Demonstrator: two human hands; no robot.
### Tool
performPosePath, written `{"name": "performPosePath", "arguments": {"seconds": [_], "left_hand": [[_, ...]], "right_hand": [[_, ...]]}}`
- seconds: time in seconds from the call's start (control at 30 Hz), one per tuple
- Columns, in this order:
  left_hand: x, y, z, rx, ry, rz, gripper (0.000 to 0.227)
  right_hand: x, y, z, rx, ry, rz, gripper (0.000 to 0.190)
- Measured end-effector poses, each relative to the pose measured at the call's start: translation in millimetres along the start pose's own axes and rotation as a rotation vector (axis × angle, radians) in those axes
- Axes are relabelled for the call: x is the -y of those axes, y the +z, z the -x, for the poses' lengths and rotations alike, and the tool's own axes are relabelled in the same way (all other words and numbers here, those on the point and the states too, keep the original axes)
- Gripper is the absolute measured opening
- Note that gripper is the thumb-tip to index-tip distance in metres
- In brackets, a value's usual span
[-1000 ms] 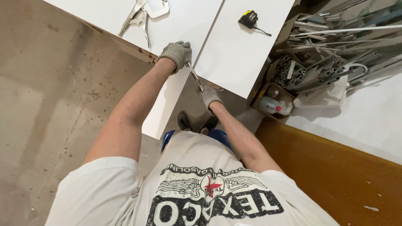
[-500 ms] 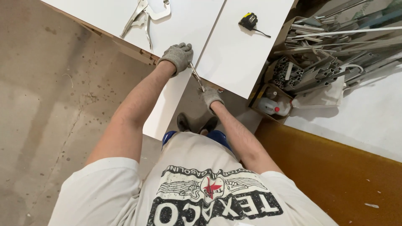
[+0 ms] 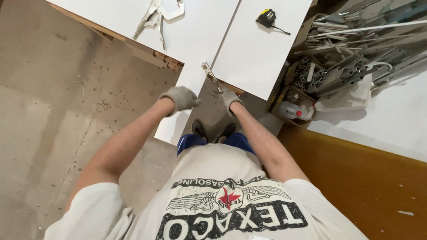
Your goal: The person measures the length and width of several white boards using a tape measure. They then pick up two clamps and attach them to the boards to secure them together on the workbench.
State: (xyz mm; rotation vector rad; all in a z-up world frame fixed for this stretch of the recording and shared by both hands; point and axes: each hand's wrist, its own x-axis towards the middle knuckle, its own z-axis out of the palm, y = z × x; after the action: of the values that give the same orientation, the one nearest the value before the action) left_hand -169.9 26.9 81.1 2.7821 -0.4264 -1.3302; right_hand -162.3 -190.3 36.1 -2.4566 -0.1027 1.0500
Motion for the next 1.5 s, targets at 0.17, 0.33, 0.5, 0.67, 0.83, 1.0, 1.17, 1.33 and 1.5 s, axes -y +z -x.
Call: {"name": "performPosePath", "arguments": {"seconds": [0.17,0.33,0.5,0.67,0.83,1.0,1.17,1.33,1.5], "left_hand": [[116,-33,-113,-0.677,-0.325,0.241,0.055],[149,-104,-147,-0.497,-0.659,0.400,0.087],[173,-113,-219,-0.436,-0.795,0.422,0.097],[148,-140,-226,-0.374,-1.077,0.385,0.072],[101,-147,-198,-0.576,-0.884,0.421,0.051],[-127,-252,-107,-0.895,0.042,1.506,0.042],[-265,-297,-77,-0.575,-0.163,1.549,0.057],[-265,-239,-188,-0.710,0.236,1.035,0.053],[-262,-257,-260,-0.904,0.646,0.372,0.050]], "right_hand": [[-23,-27,8,0.025,0.062,-0.096,0.067],[-60,-78,45,0.088,0.123,-0.228,0.064],[-130,-139,58,0.092,0.211,-0.438,0.050],[-205,-207,15,0.150,0.161,-0.482,0.042],[-257,-215,-47,0.286,-0.041,-0.519,0.037],[-178,-335,-29,0.304,-0.304,-0.502,0.051],[-139,-388,-25,0.425,-0.585,-0.540,0.053],[-169,-366,-9,0.547,-0.846,-0.977,0.027],[-192,-392,-32,0.548,-0.863,-1.141,0.032]]}}
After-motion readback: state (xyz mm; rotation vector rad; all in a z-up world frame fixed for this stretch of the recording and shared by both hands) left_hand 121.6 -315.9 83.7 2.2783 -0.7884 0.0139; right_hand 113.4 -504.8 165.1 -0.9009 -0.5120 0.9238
